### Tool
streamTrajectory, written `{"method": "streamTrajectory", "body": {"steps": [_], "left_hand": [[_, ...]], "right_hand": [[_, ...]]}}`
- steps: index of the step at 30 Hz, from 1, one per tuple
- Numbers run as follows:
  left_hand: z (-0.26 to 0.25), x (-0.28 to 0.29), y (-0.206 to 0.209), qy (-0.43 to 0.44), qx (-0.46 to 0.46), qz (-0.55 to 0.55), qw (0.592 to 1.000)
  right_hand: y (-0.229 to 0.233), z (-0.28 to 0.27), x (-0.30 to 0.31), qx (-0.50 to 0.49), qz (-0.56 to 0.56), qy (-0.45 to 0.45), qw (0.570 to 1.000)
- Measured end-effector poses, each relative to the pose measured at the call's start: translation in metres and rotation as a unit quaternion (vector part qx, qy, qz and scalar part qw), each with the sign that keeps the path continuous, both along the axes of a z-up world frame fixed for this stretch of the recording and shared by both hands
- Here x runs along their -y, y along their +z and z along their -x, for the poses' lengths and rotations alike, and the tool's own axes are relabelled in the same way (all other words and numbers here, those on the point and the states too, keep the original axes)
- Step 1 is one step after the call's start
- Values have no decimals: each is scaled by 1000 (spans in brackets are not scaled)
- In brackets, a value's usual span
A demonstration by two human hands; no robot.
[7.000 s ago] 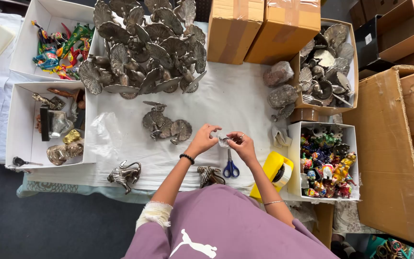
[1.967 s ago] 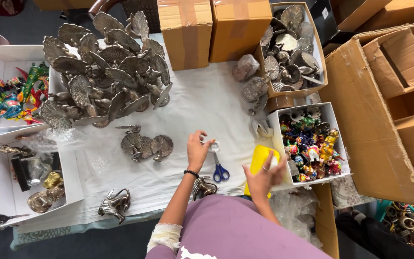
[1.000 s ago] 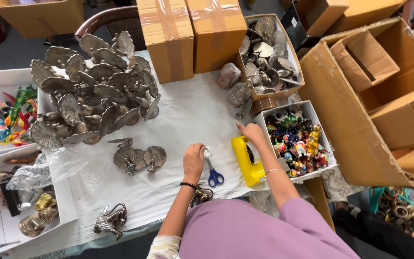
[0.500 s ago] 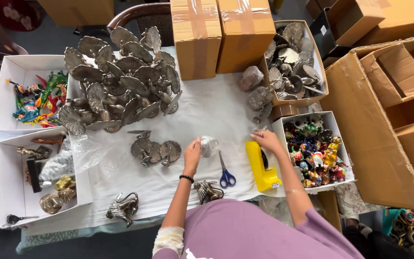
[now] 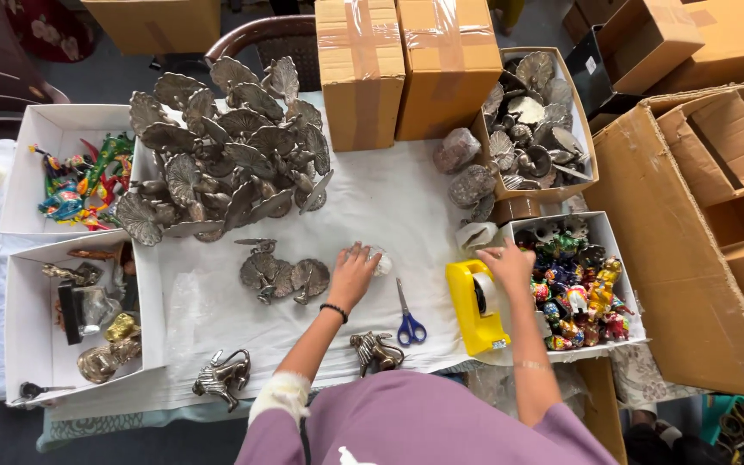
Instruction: The person wraps silver leaf-shaped decorations in bubble wrap on a table. They use scissors to cut the bubble wrap and a tape dispenser to secure the wrapping. The wrapped items are placed into a cardboard box.
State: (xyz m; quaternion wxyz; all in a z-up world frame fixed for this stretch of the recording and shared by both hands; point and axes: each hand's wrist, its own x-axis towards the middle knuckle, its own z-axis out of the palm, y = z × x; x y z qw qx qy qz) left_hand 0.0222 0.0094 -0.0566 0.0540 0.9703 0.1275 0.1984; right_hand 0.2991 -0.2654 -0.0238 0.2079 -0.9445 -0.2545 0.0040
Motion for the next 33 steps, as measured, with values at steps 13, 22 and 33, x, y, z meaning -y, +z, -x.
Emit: {"method": "streamTrajectory", "body": {"steps": [13, 22, 33], "left_hand": [[-26, -53, 49, -50, 64, 867, 492], [-57, -72, 34, -40, 65, 855, 513], [-124, -63, 39, 7, 128, 920, 370]], "right_hand": [[-28, 32, -81, -291, -1, 77, 954], [-116, -31, -102, -302, -144, -214, 918], [-86, 70, -66, -337, -412, -121, 838]]}}
